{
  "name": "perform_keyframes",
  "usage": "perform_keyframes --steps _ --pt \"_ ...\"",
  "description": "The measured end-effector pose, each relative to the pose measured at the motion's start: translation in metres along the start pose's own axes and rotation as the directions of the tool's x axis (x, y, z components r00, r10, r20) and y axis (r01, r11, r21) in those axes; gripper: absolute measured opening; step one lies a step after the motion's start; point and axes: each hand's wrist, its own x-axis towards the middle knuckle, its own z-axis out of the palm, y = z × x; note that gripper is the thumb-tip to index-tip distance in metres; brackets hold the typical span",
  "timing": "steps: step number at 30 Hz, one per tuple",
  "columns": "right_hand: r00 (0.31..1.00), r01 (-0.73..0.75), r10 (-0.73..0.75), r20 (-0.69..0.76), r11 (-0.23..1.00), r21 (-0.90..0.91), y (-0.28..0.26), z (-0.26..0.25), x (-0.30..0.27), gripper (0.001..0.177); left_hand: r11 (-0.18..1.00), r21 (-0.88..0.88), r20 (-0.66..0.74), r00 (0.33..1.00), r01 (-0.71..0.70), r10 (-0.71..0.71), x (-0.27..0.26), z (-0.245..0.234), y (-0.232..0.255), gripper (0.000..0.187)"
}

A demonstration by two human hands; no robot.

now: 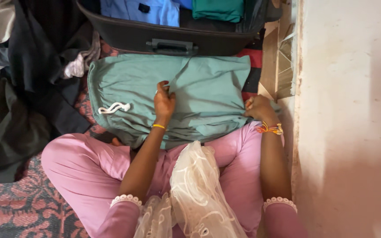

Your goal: The person folds a green cloth by hand on a patterned rug, places it into a suitcase with other folded garments, and then proceeds to fold and flatten a large light-green garment.

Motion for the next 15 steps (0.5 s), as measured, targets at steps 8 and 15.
perform_keyframes --steps 8,15 --pt "0.976 0.087 -0.119 -0.183 0.981 -0.172 -0.038 -0.023 -0.037 0.016 0.840 -0.060 0.206 0.817 -0.540 0.539 -0.053 0.040 0.092 0.036" --pt "0.975 0.128 -0.048 -0.216 0.919 0.372 -0.029 -0.053 -0.020 0.018 0.800 0.124 0.466 0.746 -0.588 0.476 -0.082 0.114 0.122 0.029"
